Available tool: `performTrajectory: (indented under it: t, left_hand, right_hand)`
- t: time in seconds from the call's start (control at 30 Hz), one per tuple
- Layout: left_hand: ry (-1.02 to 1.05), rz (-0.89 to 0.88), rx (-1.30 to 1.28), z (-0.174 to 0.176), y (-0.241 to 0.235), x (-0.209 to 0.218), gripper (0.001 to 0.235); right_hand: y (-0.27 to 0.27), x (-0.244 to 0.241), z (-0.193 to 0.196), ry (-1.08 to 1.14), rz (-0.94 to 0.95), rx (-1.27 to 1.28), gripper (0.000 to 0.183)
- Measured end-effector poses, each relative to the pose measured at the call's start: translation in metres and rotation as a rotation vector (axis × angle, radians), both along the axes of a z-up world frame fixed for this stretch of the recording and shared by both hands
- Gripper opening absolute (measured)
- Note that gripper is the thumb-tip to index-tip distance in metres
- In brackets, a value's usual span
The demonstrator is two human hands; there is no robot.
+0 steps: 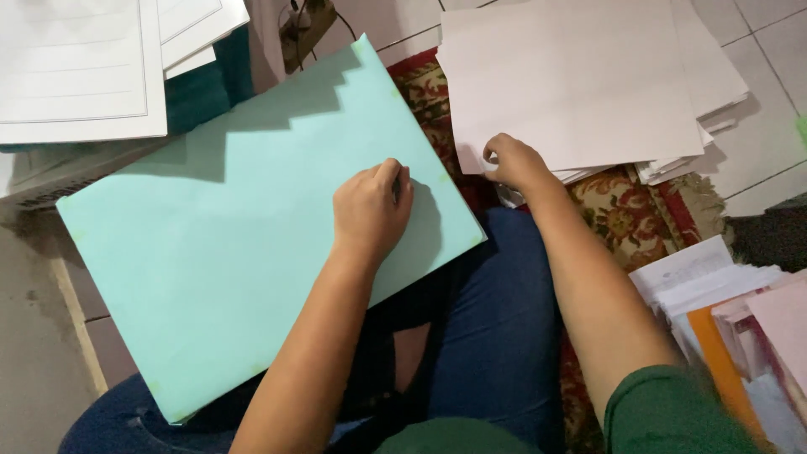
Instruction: Folding paper sheets and organizing them into a folder while sitting on the floor.
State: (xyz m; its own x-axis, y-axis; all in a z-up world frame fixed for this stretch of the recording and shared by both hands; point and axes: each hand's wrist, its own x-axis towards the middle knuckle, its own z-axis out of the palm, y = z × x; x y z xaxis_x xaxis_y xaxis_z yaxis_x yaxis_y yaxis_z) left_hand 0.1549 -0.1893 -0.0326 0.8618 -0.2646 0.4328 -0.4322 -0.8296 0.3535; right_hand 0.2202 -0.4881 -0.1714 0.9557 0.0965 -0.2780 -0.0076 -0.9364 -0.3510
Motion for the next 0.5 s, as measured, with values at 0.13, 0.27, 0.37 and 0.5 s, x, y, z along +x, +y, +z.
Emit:
performTrajectory:
  t: [0.13, 0.27, 0.37, 0.5]
  left_hand:
    - [0.018, 0.003, 0.012, -0.002, 0.0, -0.001, 0.017]
    - [0.029, 0.0, 0.008, -0.002, 0.001, -0.002, 0.016]
    - [0.027, 0.0, 0.008, -0.003, -0.001, -0.002, 0.015]
    - [0.043, 0.0, 0.012, -0.001, 0.0, -0.002, 0.016]
  right_hand:
    - [0.001, 0.001, -0.011, -0.027, 0.019, -0.043, 0.021]
    - [0.014, 0.0, -0.002, -0.003, -0.003, -0.06, 0.04]
    - [0.024, 0.005, 0.0, 0.038, -0.045, -0.063, 0.05]
    - [0.041, 0.004, 0.021, 0.092, -0.062, -0.091, 0.047]
